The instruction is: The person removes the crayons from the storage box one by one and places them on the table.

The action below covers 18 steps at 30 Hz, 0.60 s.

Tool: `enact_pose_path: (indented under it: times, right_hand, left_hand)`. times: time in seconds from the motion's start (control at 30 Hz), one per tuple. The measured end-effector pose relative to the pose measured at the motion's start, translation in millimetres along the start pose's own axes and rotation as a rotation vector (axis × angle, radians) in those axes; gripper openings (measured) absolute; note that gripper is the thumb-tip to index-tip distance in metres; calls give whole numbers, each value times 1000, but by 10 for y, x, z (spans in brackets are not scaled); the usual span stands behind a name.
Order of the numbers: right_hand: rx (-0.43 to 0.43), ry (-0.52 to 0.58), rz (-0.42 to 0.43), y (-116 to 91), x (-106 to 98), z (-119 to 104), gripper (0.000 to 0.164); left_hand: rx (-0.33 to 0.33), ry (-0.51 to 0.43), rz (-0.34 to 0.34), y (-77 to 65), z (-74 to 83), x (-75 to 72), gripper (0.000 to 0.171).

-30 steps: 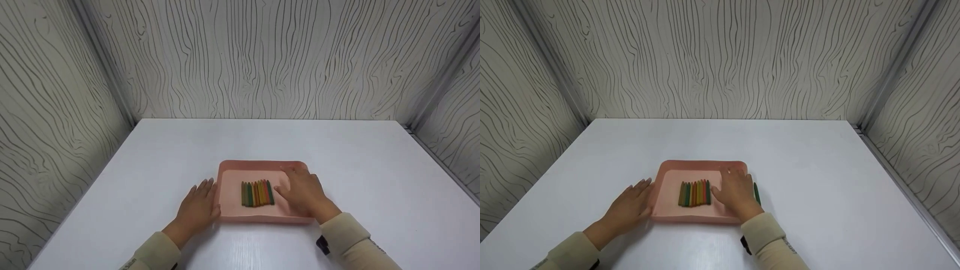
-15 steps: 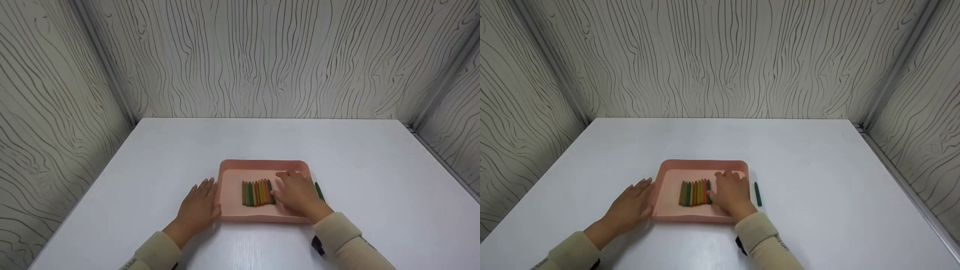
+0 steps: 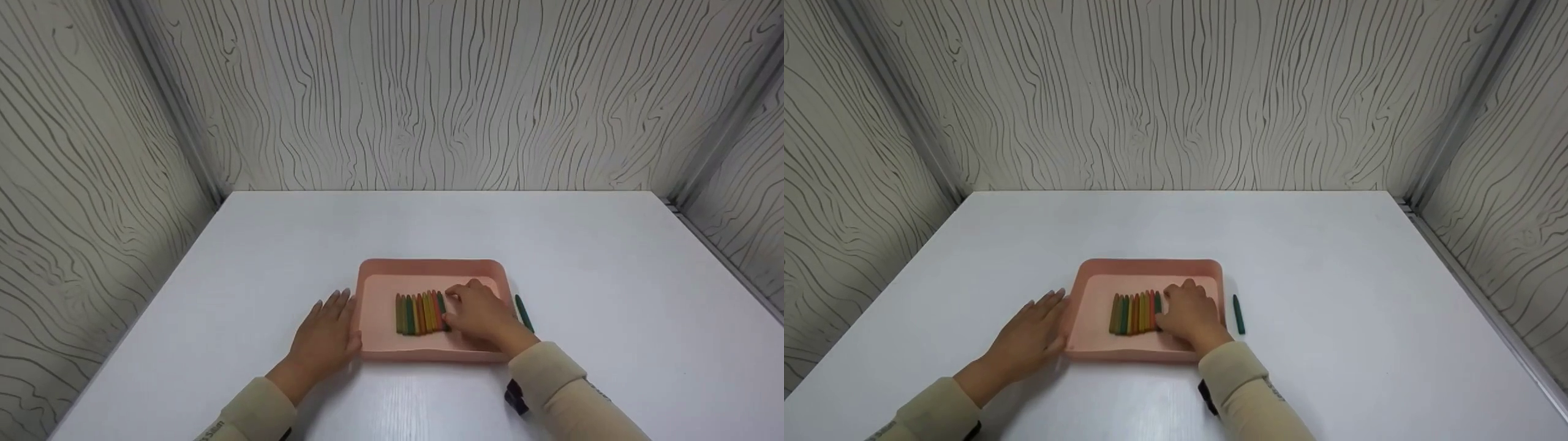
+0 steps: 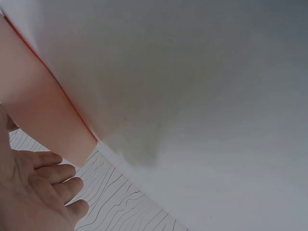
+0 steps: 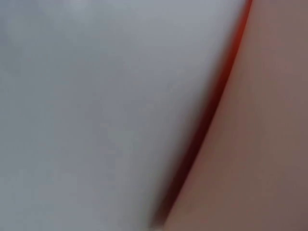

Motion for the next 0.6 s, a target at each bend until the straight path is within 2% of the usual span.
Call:
enact_pose_path:
  times: [0.27, 0.6]
  right_hand:
    - [5, 248, -1, 2, 15, -42, 45]
    - [120, 386, -28, 20, 62, -67, 37]
  left_hand:
    - [-3, -2, -30, 29, -4, 10, 57]
    - [13, 0, -2, -8, -10, 11, 55]
Point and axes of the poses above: each hand's wrist, its own y-axis towards the middle knuckle, its own x-axis out of the palm, z = x × y, the point moved 5 cm from there along y, towards the middle knuckle, and after that the axes turned 5 degrees about -y, right-handed, at the moved point
